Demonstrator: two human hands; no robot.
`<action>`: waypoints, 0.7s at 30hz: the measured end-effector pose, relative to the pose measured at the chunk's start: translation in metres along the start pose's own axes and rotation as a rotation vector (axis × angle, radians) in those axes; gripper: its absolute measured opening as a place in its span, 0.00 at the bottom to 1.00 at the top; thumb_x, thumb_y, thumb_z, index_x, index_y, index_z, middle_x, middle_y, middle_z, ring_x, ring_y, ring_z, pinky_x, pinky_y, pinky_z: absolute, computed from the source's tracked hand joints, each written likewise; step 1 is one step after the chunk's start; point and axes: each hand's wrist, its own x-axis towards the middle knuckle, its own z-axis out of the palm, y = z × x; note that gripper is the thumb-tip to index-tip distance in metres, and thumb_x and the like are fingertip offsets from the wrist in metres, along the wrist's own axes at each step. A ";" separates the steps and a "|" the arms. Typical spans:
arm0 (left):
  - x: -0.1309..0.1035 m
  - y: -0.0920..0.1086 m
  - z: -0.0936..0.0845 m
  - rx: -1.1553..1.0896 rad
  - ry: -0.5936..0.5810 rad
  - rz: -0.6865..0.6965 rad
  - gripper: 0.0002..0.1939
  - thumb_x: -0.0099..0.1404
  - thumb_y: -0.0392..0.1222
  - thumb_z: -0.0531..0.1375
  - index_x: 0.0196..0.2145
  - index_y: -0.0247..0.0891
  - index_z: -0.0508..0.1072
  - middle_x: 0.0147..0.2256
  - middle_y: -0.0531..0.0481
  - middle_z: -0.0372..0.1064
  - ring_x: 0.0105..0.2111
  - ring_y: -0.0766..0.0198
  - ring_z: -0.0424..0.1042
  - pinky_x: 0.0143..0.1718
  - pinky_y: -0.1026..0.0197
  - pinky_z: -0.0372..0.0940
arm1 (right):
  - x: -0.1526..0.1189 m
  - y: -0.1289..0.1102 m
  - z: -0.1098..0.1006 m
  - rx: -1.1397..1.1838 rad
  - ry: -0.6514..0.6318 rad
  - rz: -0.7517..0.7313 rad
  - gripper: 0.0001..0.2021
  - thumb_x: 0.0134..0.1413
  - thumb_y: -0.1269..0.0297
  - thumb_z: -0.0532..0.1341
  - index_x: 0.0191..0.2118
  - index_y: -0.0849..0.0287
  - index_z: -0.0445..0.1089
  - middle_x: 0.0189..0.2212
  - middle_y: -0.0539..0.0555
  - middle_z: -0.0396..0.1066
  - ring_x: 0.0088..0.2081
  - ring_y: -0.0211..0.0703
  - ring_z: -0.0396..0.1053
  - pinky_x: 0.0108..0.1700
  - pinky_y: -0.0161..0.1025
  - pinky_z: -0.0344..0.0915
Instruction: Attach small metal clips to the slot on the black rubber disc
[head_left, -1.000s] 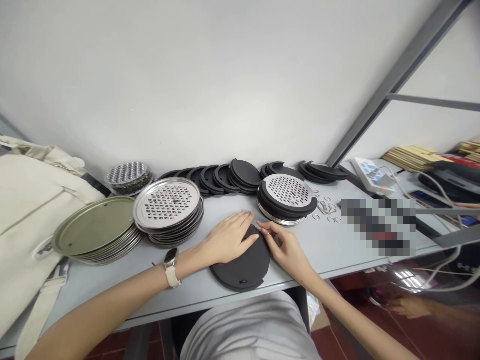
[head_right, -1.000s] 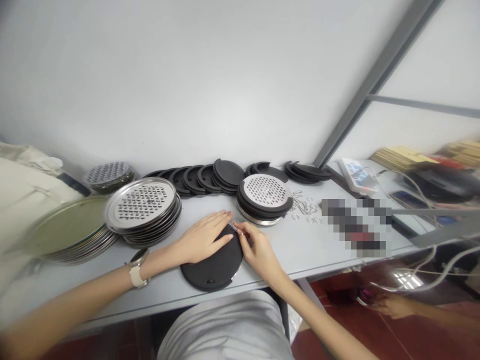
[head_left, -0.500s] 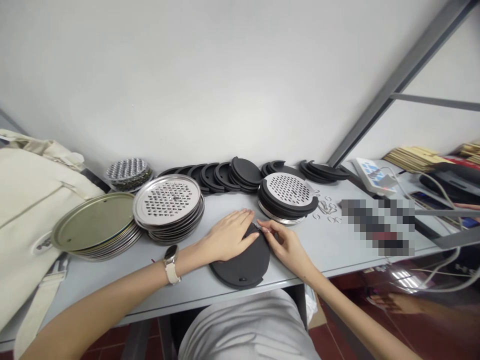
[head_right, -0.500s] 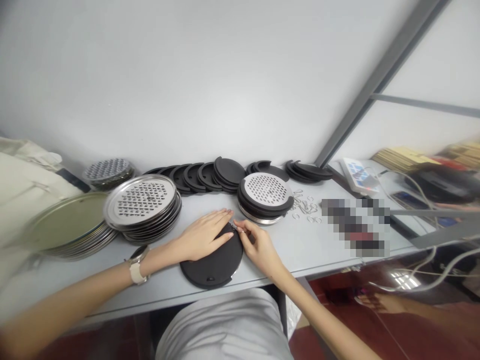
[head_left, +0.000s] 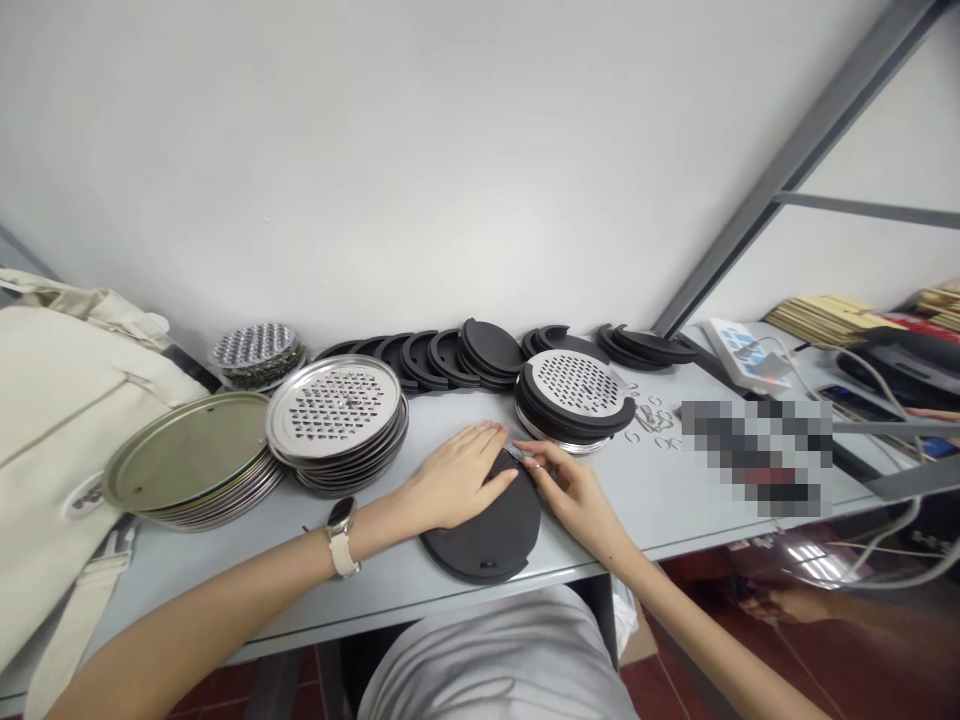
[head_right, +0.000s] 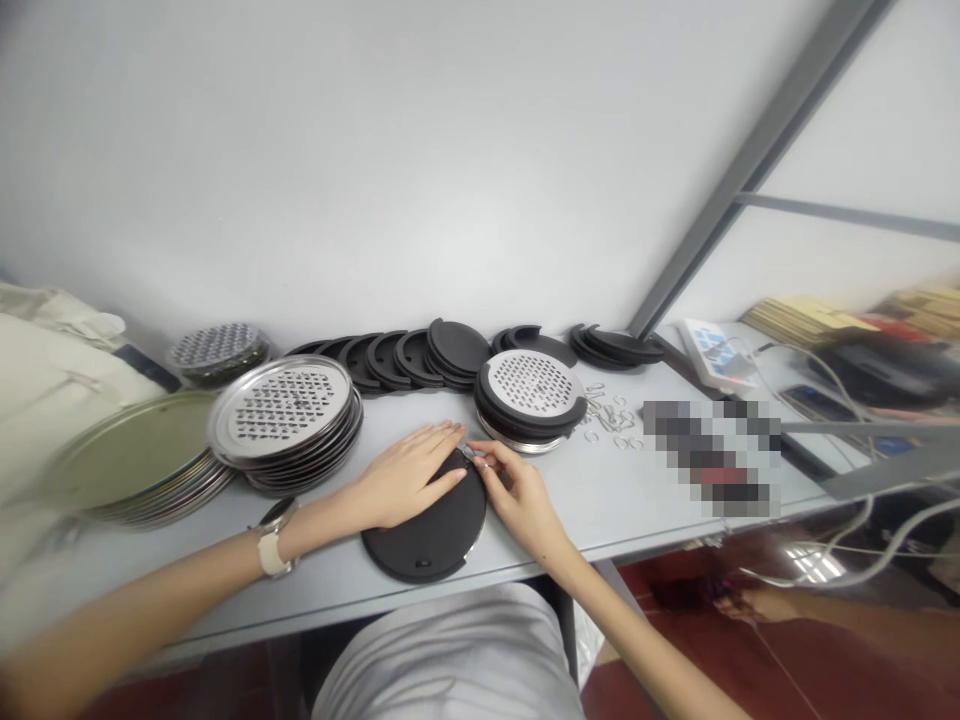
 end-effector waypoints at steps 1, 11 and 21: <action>0.000 0.000 0.000 -0.001 0.004 -0.003 0.29 0.72 0.53 0.44 0.62 0.31 0.54 0.62 0.39 0.53 0.63 0.55 0.52 0.63 0.51 0.49 | 0.000 -0.001 0.000 -0.011 0.008 0.009 0.14 0.62 0.61 0.54 0.50 0.58 0.69 0.37 0.55 0.73 0.39 0.44 0.70 0.42 0.39 0.66; 0.000 0.001 0.002 -0.003 0.029 -0.011 0.28 0.71 0.53 0.45 0.61 0.32 0.55 0.62 0.39 0.54 0.62 0.55 0.53 0.63 0.50 0.50 | -0.003 -0.005 0.001 -0.138 0.068 -0.106 0.13 0.62 0.65 0.53 0.49 0.57 0.69 0.38 0.55 0.72 0.39 0.43 0.70 0.44 0.39 0.66; 0.001 0.000 0.002 0.004 0.032 -0.007 0.27 0.71 0.53 0.45 0.61 0.32 0.56 0.61 0.39 0.55 0.62 0.55 0.54 0.63 0.51 0.50 | -0.002 -0.007 0.003 -0.200 0.055 -0.230 0.13 0.63 0.69 0.53 0.49 0.56 0.70 0.34 0.55 0.70 0.38 0.44 0.69 0.44 0.42 0.66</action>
